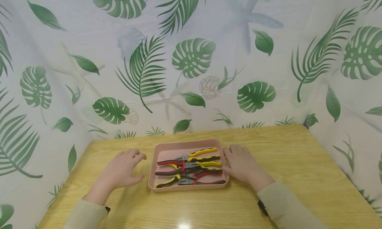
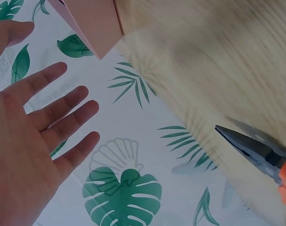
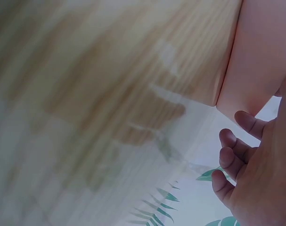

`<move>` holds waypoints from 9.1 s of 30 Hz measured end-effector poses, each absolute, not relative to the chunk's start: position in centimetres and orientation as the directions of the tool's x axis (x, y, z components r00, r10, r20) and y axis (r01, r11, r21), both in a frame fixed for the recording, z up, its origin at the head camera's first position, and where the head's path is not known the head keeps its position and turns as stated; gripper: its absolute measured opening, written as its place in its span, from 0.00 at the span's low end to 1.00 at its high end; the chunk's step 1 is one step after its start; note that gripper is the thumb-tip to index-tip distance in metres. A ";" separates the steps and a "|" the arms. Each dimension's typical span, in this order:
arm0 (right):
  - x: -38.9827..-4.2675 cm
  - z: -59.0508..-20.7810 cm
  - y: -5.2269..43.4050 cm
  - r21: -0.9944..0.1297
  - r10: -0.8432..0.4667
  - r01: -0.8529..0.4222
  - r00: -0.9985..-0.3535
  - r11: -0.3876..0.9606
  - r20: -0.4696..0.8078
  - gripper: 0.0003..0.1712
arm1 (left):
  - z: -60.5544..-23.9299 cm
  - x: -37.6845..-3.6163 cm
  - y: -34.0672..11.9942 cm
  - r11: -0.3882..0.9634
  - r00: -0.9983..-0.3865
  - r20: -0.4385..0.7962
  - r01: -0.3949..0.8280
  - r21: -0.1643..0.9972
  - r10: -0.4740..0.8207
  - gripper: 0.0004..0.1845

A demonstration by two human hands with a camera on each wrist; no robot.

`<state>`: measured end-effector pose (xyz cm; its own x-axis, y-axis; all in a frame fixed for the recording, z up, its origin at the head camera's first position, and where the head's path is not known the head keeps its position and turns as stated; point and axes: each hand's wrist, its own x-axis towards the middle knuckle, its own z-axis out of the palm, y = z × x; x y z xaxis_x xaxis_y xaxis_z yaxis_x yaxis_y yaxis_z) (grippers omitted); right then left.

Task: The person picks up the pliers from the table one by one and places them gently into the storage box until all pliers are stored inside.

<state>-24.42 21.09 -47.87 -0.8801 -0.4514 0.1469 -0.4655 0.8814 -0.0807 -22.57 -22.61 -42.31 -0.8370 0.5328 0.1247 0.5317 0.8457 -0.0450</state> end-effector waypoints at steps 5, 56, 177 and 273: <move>-24.3 -47.8 21.1 -0.075 -0.457 -0.471 -0.877 0.879 0.152 0.18 | -42.4 -22.1 -23.2 0.858 -0.851 0.112 0.513 -0.028 0.512 0.26; -24.2 -47.6 21.1 -0.066 -0.464 -0.478 -0.872 0.876 0.156 0.19 | -44.1 -19.9 -25.8 0.907 -0.905 0.068 0.421 0.000 0.420 0.27; -24.2 -48.3 21.3 -0.056 -0.450 -0.464 -0.878 0.884 0.161 0.16 | -47.4 -16.4 -36.6 0.988 -0.987 -0.068 0.145 0.045 0.148 0.39; -24.3 -48.3 21.4 -0.080 -0.450 -0.468 -0.876 0.880 0.175 0.14 | -47.5 -16.9 -36.6 0.985 -0.966 -0.227 0.087 0.151 0.120 0.34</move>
<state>-24.34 21.35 -48.32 -0.8760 -0.4495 0.1748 -0.4677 0.8802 -0.0804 -16.88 -36.59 -47.50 -0.9663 0.1203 -0.2274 0.0870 0.9847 0.1513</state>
